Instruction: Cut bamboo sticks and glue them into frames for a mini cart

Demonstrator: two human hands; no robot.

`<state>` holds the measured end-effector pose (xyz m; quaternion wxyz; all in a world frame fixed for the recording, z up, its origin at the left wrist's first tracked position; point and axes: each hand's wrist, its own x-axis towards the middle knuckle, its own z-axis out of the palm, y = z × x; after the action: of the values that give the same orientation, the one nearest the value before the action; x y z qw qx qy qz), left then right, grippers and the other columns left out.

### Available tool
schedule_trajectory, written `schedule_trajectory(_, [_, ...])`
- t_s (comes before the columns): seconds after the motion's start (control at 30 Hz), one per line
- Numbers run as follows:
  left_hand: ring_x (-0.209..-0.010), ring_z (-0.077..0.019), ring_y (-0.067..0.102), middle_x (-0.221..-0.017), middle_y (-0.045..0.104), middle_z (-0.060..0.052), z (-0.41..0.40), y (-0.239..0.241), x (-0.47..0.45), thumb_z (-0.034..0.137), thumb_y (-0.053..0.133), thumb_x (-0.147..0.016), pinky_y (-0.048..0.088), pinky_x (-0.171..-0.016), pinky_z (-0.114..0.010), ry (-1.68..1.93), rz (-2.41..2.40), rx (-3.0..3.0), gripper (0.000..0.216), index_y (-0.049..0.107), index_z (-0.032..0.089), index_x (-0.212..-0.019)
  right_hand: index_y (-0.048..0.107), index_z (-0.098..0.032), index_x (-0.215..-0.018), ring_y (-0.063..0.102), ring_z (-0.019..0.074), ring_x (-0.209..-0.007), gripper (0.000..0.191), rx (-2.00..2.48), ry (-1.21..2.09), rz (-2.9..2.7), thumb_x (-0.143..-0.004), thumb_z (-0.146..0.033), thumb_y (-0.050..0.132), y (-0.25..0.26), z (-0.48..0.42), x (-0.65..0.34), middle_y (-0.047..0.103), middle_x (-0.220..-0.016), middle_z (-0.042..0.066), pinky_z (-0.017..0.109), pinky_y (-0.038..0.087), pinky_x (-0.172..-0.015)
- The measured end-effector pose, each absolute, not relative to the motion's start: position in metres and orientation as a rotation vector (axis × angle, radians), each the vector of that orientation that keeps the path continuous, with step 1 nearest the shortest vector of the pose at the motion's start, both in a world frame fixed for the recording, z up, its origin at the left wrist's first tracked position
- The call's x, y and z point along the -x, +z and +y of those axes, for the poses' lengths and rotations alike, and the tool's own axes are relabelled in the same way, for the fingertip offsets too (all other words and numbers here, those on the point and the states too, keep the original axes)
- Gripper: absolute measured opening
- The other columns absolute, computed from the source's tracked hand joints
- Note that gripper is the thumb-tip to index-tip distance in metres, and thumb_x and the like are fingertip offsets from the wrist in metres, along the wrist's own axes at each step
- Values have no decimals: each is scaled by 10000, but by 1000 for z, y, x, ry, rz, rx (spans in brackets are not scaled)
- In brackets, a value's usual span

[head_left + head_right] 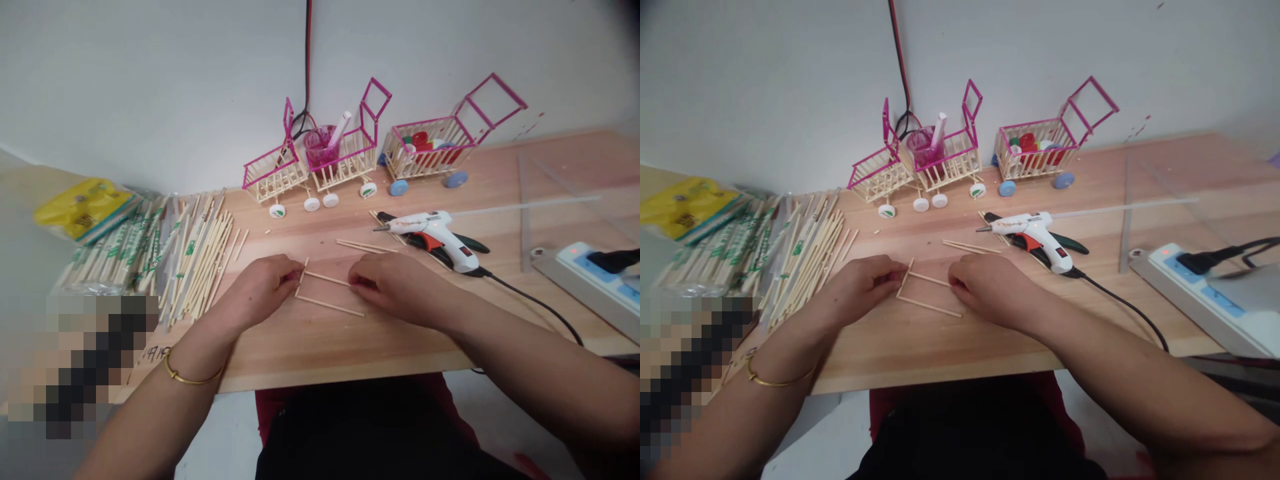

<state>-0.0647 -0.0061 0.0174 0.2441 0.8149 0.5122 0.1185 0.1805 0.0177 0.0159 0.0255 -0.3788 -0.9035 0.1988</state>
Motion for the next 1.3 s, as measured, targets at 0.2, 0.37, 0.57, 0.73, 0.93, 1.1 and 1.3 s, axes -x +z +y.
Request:
schedule_trajectory(0.2, [-850, -163, 621, -926, 684, -34, -7, 17, 65, 180, 506, -863, 467, -757, -276, 326, 1413, -2215, 203, 683, 200, -959, 652, -188, -811, 599, 196, -793, 176, 1174, 624, -2782, -875, -211, 490, 16, 18, -180, 696, -852, 52, 294, 380, -669])
schedule_trajectory(0.37, [-858, -166, 625, -935, 690, -36, -7, 18, 64, 175, 508, -862, 470, -759, -279, 333, 1405, -2216, 215, 683, 205, -983, 655, -181, -815, 599, 196, -801, 184, 1190, 622, -2786, -879, -208, 485, 17, 18, -179, 697, -862, 57, 294, 383, -675])
schedule_trajectory(0.57, [-845, -162, 617, -917, 683, -33, -7, 18, 65, 177, 514, -866, 463, -752, -275, 327, 1398, -2220, 204, 683, 202, -977, 643, -181, -814, 595, 194, -807, 182, 1176, 608, -2775, -887, -210, 478, 16, 18, -180, 692, -862, 48, 286, 378, -674])
schedule_trajectory(0.73, [-838, -164, 613, -900, 676, -37, -7, 19, 64, 172, 513, -865, 462, -751, -280, 311, 1404, -2230, 191, 684, 193, -946, 640, -183, -813, 593, 188, -796, 180, 1158, 598, -2778, -886, -213, 478, 15, 18, -180, 691, -864, 50, 284, 374, -664])
schedule_trajectory(0.93, [-846, -166, 614, -914, 679, -41, -7, 20, 64, 172, 507, -871, 462, -758, -282, 300, 1403, -2239, 191, 679, 190, -952, 644, -186, -803, 592, 189, -785, 174, 1181, 573, -2765, -876, -210, 488, 16, 18, -179, 688, -842, 50, 281, 366, -653])
schedule_trajectory(1.1, [-870, -173, 611, -928, 674, -43, -7, 19, 64, 191, 503, -880, 455, -777, -287, 305, 1396, -2238, 175, 670, 187, -933, 643, -190, -798, 594, 192, -784, 181, 1189, 567, -2768, -880, -227, 486, 15, 19, -179, 687, -838, 52, 282, 370, -657])
schedule_trajectory(1.3, [-752, -149, 560, -811, 621, -23, -8, 21, 64, 241, 514, -890, 417, -690, -272, 280, 1401, -2249, 148, 625, 170, -821, 636, -195, -809, 593, 195, -790, 161, 1169, 572, -2754, -876, -228, 493, 11, 19, -180, 692, -863, 44, 287, 372, -660])
